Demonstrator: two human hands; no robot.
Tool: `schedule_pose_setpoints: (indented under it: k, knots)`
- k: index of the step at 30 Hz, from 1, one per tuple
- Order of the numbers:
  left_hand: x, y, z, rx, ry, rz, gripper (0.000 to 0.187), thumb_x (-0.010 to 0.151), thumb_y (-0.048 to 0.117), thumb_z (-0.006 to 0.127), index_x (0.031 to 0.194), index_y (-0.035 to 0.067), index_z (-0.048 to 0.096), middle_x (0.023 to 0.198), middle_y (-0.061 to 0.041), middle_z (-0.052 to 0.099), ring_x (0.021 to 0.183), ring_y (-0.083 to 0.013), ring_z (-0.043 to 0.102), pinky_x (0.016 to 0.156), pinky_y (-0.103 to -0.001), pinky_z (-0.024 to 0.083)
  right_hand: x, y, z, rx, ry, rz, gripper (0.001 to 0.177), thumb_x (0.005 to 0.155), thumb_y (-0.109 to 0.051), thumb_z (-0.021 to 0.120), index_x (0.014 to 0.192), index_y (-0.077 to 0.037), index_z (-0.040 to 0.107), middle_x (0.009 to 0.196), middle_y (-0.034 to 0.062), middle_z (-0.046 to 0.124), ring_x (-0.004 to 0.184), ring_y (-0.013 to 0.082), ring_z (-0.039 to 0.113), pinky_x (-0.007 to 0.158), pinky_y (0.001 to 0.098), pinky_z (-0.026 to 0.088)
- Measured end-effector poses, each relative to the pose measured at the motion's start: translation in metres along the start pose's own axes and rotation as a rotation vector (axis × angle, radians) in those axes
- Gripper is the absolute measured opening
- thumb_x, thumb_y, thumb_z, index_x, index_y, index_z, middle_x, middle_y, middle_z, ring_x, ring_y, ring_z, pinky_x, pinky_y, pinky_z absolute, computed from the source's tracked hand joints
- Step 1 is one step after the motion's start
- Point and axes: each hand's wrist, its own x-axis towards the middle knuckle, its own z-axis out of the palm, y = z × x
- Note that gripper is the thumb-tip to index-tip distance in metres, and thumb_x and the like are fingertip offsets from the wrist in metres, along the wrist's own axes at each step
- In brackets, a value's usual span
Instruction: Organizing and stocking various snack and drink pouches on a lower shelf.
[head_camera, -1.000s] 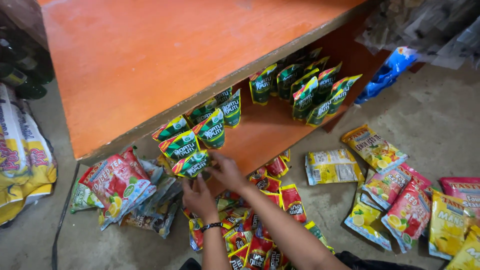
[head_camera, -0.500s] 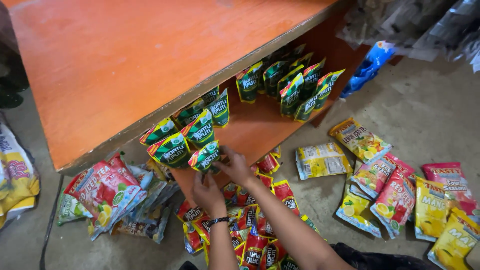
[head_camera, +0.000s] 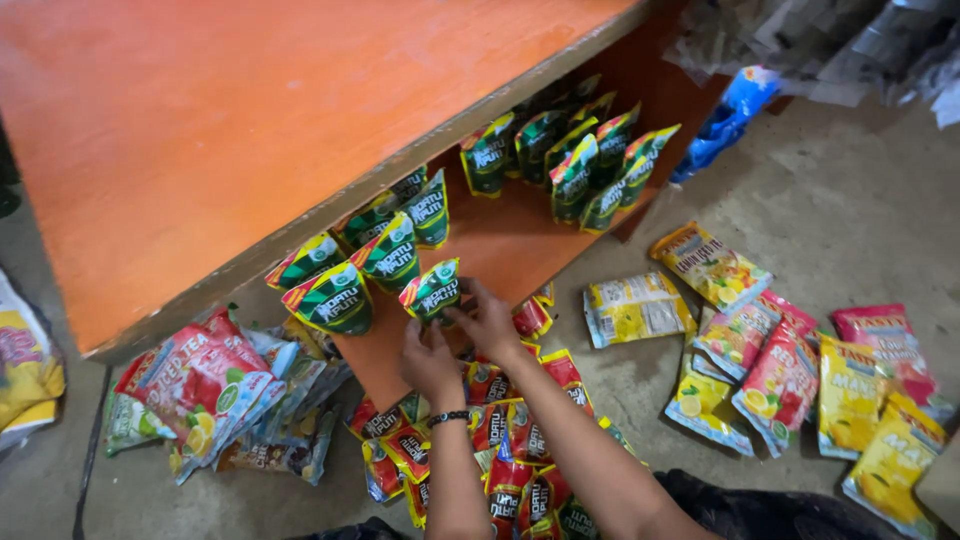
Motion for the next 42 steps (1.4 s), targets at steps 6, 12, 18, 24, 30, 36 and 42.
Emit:
schedule_pose_setpoints:
  k: [6,12,18,24,30,36,42]
  knots:
    - [-0.001,0.022,0.018,0.069,-0.153,0.038,0.025,0.094,0.022,0.068,0.109,0.003,0.073,0.097,-0.021,0.075,0.090,-0.0411,0.072,0.072,-0.050,0.055,0.001,0.006,-0.029,-0.012,0.087,0.062,0.051,0.088,-0.016,0.078,0.134,-0.005,0.060,0.108,0.0117,0.076,0.086,0.0215,0.074,0.075,0.0354,0.060]
    - [-0.004,0.040,0.036,0.029,-0.253,-0.007,0.021,0.096,0.022,0.066,0.106,0.005,0.071,0.091,-0.021,0.074,0.084,-0.0415,0.072,0.068,-0.051,0.054,0.005,0.018,-0.051,-0.010,0.141,0.064,0.051,0.088,-0.014,0.077,0.135,-0.005,0.060,0.106,0.0107,0.076,0.083,0.0197,0.075,0.072,0.0344,0.061]
    - [-0.007,0.029,0.068,-0.036,-0.244,0.104,0.019,0.096,0.019,0.064,0.098,0.000,0.065,0.089,-0.025,0.071,0.086,-0.0457,0.067,0.066,-0.053,0.051,0.007,0.032,-0.062,0.026,0.183,0.082,0.047,0.089,-0.011,0.074,0.133,-0.004,0.059,0.103,0.0104,0.076,0.079,0.0184,0.075,0.067,0.0332,0.060]
    - [0.004,0.024,0.098,-0.164,-0.273,0.077,0.021,0.101,0.018,0.061,0.093,-0.001,0.062,0.086,-0.025,0.069,0.083,-0.0454,0.066,0.067,-0.052,0.049,0.028,0.046,-0.064,0.031,0.261,0.023,0.042,0.092,-0.010,0.072,0.133,-0.004,0.061,0.104,0.0111,0.076,0.082,0.0186,0.074,0.069,0.0329,0.059]
    - [0.024,0.024,0.133,-0.233,-0.293,0.094,0.017,0.099,0.015,0.059,0.094,-0.001,0.062,0.086,-0.025,0.069,0.083,-0.0448,0.068,0.068,-0.051,0.049,0.052,0.060,-0.066,0.002,0.347,-0.087,0.045,0.097,-0.008,0.068,0.141,-0.005,0.057,0.112,0.0131,0.074,0.089,0.0210,0.073,0.074,0.0349,0.060]
    - [0.042,0.033,0.160,-0.083,-0.301,0.086,0.019,0.097,0.015,0.063,0.092,-0.002,0.062,0.087,-0.027,0.069,0.086,-0.0480,0.065,0.067,-0.054,0.048,0.075,0.067,-0.079,-0.076,0.357,-0.189,0.060,0.096,-0.002,0.060,0.154,-0.007,0.044,0.112,0.0186,0.073,0.089,0.0275,0.072,0.075,0.0380,0.057]
    - [0.062,0.019,0.198,-0.103,-0.301,0.030,0.020,0.097,0.019,0.063,0.091,0.000,0.062,0.085,-0.024,0.071,0.081,-0.0446,0.069,0.068,-0.054,0.050,0.095,0.062,-0.084,-0.215,0.292,-0.043,0.060,0.098,-0.006,0.058,0.156,-0.010,0.045,0.098,0.0276,0.068,0.076,0.0358,0.068,0.070,0.0419,0.055]
